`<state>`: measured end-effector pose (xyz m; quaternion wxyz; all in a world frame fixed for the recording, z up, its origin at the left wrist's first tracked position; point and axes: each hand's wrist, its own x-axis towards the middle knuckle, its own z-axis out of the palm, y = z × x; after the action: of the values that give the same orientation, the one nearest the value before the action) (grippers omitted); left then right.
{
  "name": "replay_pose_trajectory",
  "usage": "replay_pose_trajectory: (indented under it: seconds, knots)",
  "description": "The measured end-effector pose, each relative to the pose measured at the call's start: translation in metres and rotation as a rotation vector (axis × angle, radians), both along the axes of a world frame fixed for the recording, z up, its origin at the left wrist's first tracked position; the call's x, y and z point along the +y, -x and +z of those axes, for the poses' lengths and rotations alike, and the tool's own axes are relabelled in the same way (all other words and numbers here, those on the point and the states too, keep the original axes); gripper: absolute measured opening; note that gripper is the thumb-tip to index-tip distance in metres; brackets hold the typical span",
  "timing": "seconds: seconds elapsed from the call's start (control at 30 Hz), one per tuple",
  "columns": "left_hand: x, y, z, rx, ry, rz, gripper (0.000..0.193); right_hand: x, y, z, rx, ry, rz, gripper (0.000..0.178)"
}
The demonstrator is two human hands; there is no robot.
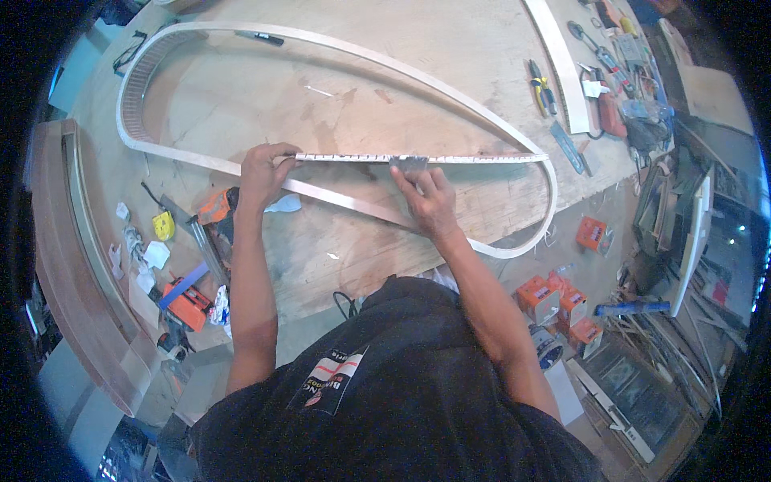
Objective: The person assembles a curved wooden frame by applying glue to a long wooden strip and attaching it to a pre-shaped frame. They use a nail gun to secure the strip and a flexible ruler to measure and align the components.
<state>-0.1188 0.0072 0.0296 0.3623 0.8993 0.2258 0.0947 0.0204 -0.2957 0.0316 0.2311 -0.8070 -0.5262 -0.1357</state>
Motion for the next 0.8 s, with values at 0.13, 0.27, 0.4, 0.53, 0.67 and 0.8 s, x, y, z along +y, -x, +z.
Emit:
replay_pose_trajectory:
  seconds: [0.13,0.27,0.4,0.53,0.67,0.8]
  knots:
    - [0.003,-0.002,0.001,0.055,0.045,-0.025,0.019,-0.011,-0.010,0.009,-0.057,-0.038,-0.078,0.054]
    - [0.004,0.001,-0.012,-0.032,-0.017,-0.004,0.017,-0.038,-0.020,-0.008,-0.060,0.039,-0.052,0.053]
    - [0.002,-0.002,-0.005,0.010,0.031,0.011,0.017,-0.041,-0.028,0.014,-0.060,-0.020,-0.144,0.054]
    - [-0.001,-0.001,0.001,0.041,0.011,0.028,0.016,-0.066,-0.033,0.007,-0.111,0.052,-0.129,0.054]
    - [0.000,0.000,-0.003,0.008,0.036,0.024,0.015,-0.055,-0.038,0.019,-0.089,-0.044,-0.229,0.056]
    - [0.000,-0.002,-0.002,0.007,0.028,0.031,0.015,-0.022,-0.015,-0.005,-0.077,-0.046,-0.123,0.052]
